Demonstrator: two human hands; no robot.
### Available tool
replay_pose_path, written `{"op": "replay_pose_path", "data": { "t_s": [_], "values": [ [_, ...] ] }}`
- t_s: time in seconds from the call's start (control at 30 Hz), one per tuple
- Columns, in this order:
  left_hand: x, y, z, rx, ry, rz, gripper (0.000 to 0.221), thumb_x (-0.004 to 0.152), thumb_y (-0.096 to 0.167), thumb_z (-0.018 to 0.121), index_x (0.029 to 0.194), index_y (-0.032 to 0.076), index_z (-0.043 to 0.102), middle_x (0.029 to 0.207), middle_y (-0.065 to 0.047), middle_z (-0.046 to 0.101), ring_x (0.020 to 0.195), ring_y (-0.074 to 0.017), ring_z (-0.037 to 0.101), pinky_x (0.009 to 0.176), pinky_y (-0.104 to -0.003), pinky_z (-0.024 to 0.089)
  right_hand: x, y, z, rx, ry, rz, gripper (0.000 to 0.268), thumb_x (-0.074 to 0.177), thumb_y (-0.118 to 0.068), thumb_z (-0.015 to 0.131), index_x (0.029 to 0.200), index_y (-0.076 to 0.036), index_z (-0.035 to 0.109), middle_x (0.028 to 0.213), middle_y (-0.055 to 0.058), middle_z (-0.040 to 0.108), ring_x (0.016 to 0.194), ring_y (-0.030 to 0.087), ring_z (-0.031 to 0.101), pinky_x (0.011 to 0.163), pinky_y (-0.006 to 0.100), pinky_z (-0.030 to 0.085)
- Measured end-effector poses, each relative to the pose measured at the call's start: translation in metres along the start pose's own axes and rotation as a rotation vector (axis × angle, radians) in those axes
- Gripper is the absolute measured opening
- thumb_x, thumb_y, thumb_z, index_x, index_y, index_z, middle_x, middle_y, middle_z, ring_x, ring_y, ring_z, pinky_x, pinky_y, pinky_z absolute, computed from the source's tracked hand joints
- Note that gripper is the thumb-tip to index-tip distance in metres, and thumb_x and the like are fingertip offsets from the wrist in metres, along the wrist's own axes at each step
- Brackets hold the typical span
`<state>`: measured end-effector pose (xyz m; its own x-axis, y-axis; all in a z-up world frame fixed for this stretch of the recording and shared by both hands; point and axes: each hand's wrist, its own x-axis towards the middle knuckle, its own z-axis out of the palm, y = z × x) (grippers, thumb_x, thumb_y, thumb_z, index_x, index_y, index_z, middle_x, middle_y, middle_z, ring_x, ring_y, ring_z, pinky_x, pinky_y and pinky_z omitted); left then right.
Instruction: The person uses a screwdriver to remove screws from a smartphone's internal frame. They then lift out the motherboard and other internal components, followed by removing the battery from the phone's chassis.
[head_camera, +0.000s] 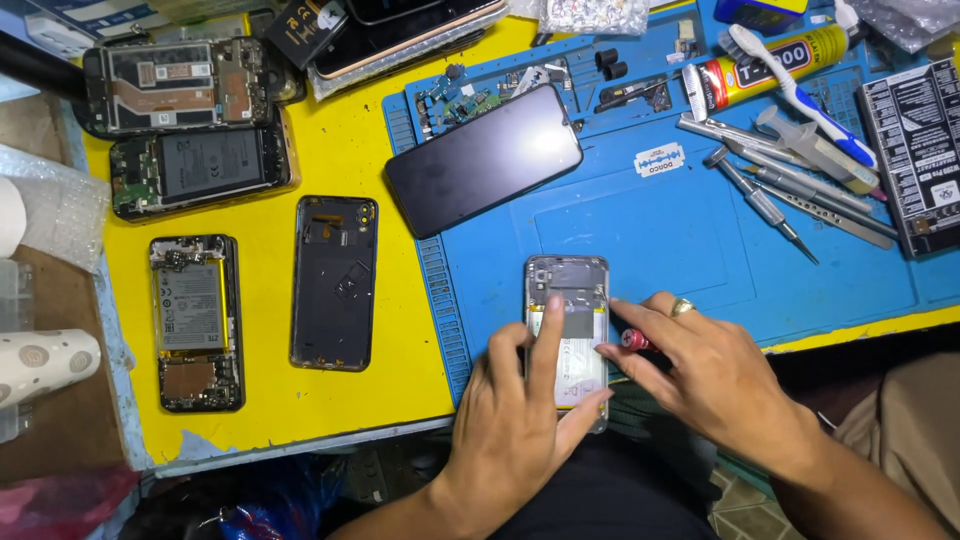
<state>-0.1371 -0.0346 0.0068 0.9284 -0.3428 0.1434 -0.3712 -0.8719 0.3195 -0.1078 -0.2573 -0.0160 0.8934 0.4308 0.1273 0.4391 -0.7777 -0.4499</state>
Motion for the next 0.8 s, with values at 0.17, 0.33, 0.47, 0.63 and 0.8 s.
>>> {"op": "replay_pose_path", "data": {
  "t_s": [0.17,0.33,0.47,0.63,0.8],
  "values": [
    [-0.013,-0.013,-0.004,-0.252,-0.071,0.032,0.082,0.089,0.042,0.086,0.151,0.007,0.045,0.126,-0.017,0.048,0.089,-0.0264,0.061,0.079,-0.041,0.058,0.006,0.0,0.003,0.01,-0.039,0.012,0.055,0.09,-0.034,0.076,0.136,-0.008,0.061,0.097,0.002,0.061,0.064,0.023,0.057,0.051,0.04,0.051],
    [-0.006,-0.026,-0.012,-0.413,-0.116,0.017,0.067,0.091,0.036,0.08,0.143,0.004,0.053,0.122,-0.015,0.051,0.095,-0.0298,0.066,0.079,-0.045,0.057,0.012,0.0,-0.001,0.046,-0.024,0.003,0.055,0.09,-0.034,0.076,0.136,-0.008,0.063,0.092,0.001,0.06,0.062,0.019,0.055,0.05,0.038,0.048],
    [0.016,-0.021,-0.038,-0.561,0.141,0.261,0.023,0.101,0.015,0.067,0.081,0.004,0.063,0.076,-0.009,0.061,0.068,-0.0268,0.054,0.063,-0.042,0.035,0.011,-0.001,-0.001,0.064,-0.01,0.003,0.053,0.089,-0.033,0.077,0.135,-0.01,0.064,0.09,0.001,0.062,0.065,0.018,0.058,0.053,0.037,0.05],
    [0.007,-0.003,-0.043,-0.941,-0.103,0.775,0.023,0.118,0.002,0.04,0.101,0.002,0.055,0.101,-0.013,0.059,0.083,-0.0292,0.055,0.075,-0.043,0.043,0.015,-0.003,-0.003,0.093,-0.013,0.047,0.047,0.09,-0.032,0.075,0.132,-0.012,0.067,0.087,0.002,0.06,0.065,0.019,0.057,0.057,0.037,0.049],
    [-0.002,-0.022,-0.052,-1.264,-1.046,0.182,0.016,0.11,0.011,0.047,0.094,0.012,0.047,0.085,0.0,0.045,0.072,-0.0142,0.041,0.063,-0.031,0.04,0.013,-0.001,-0.004,0.103,-0.024,0.063,0.048,0.09,-0.031,0.075,0.133,-0.011,0.066,0.089,0.003,0.058,0.065,0.019,0.055,0.054,0.036,0.048]
  ]
}}
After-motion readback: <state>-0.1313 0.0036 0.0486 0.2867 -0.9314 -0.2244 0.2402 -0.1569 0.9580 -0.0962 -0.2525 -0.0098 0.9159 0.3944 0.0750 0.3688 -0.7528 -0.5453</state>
